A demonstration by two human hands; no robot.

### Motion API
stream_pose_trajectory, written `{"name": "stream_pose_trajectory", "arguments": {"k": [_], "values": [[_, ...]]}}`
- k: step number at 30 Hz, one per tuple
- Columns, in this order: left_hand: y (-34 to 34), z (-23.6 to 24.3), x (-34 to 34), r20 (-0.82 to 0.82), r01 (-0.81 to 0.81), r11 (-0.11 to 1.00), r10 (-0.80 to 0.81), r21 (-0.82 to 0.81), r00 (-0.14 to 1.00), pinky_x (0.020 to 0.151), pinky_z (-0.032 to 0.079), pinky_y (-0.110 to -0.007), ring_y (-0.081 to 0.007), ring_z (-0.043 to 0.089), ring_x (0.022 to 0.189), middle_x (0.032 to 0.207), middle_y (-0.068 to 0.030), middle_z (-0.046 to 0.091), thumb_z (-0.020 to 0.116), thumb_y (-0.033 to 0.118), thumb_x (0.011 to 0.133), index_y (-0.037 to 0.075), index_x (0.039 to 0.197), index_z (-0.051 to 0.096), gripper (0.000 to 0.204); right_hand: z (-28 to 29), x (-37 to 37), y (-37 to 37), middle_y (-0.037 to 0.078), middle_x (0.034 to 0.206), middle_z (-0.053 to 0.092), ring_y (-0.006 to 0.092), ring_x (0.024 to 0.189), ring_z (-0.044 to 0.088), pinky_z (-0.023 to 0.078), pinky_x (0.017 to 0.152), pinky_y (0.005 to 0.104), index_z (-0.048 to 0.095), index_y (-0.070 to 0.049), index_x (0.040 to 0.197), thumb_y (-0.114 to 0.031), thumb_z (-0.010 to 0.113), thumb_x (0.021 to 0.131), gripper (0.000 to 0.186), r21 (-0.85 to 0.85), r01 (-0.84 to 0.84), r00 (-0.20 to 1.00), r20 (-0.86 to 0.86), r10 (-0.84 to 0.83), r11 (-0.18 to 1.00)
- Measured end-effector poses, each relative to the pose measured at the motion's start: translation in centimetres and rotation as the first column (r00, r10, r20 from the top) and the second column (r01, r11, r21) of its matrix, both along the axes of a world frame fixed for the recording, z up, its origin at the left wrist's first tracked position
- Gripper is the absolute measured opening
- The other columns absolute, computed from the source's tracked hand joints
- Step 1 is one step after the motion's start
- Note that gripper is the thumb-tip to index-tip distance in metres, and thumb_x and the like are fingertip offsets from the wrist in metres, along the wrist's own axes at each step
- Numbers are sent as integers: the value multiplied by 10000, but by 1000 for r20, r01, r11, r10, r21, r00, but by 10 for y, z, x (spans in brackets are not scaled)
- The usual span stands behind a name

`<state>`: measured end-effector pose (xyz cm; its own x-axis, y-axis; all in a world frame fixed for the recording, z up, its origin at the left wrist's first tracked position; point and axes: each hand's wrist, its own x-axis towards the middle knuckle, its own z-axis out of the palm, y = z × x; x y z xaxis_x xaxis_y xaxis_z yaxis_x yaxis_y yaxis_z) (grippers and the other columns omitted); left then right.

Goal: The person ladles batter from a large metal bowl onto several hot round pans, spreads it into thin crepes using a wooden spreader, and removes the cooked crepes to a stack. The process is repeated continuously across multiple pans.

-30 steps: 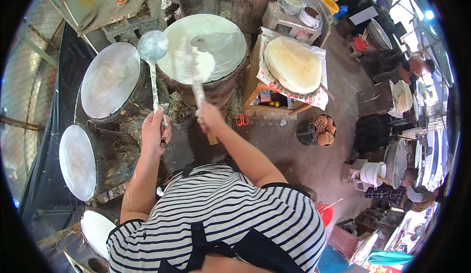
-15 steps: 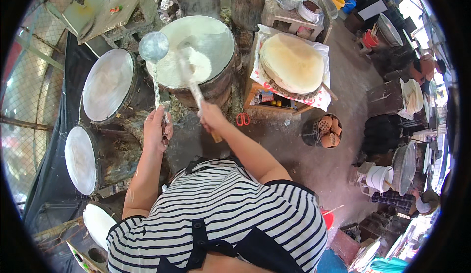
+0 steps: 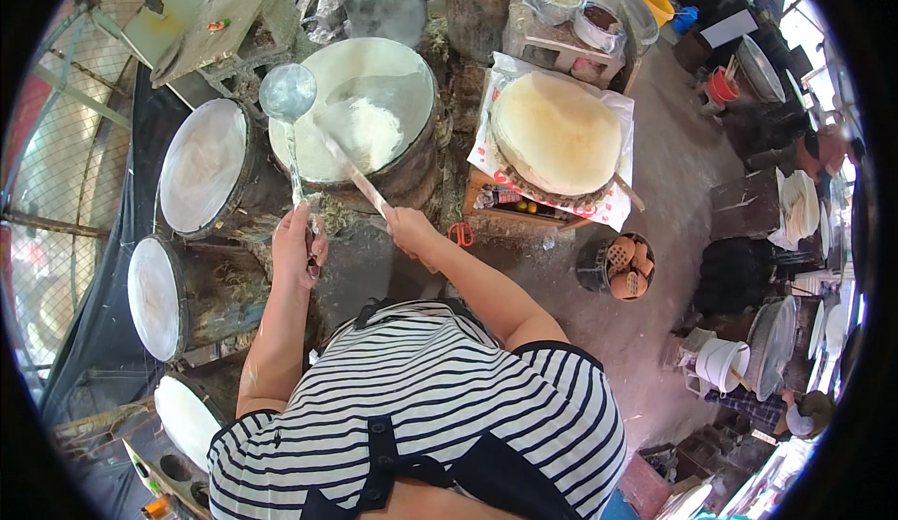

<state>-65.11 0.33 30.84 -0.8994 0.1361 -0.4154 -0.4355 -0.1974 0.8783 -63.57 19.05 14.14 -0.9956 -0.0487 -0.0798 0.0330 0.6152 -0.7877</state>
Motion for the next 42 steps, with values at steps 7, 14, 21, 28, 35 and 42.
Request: {"name": "stream_pose_trajectory", "arguments": {"k": [7,14,21,28,35,42], "values": [[14,-3,-1,15,-63,998,62,30,998,291,301,-234,-95,390,347,566,-26,492,518,284,924,69,768,480,268,54,-28,83,192,754,618,351,652,626,512,561,454,538,7,926,-143,396,894,208,66,40,983,175,-51,997],[30,-8,-9,31,-106,993,105,49,994,289,303,-238,-94,399,361,595,-32,513,511,271,929,68,800,474,243,-8,-22,79,187,715,588,375,662,610,497,573,483,538,-20,905,-145,412,898,178,385,-52,971,-197,138,921],[23,-18,-25,70,-114,992,110,47,991,281,304,-243,-96,397,360,598,-32,509,493,276,936,66,769,464,270,-8,-48,115,174,702,577,364,620,602,485,522,474,541,-10,969,-162,457,878,196,451,-9,910,-366,194,893],[11,-28,-44,104,-137,987,128,89,986,284,303,-243,-96,389,367,608,-24,484,466,278,947,74,837,465,231,26,-95,145,152,736,591,339,649,617,506,553,446,562,-47,890,-206,407,921,224,496,81,975,-217,34,865],[8,-26,-56,74,-174,980,167,99,983,287,293,-230,-94,379,363,582,-21,460,471,279,945,57,809,476,261,35,-143,185,155,793,648,353,734,643,515,613,450,576,-32,819,-170,448,885,199,654,28,963,-220,154,756],[9,-31,-63,67,-161,986,157,50,985,273,280,-228,-88,374,347,554,-12,462,488,292,935,65,728,474,308,47,-108,113,261,764,625,413,729,630,488,664,521,332,-44,1296,-162,379,878,436,300,394,917,-62,-394,869]]}}
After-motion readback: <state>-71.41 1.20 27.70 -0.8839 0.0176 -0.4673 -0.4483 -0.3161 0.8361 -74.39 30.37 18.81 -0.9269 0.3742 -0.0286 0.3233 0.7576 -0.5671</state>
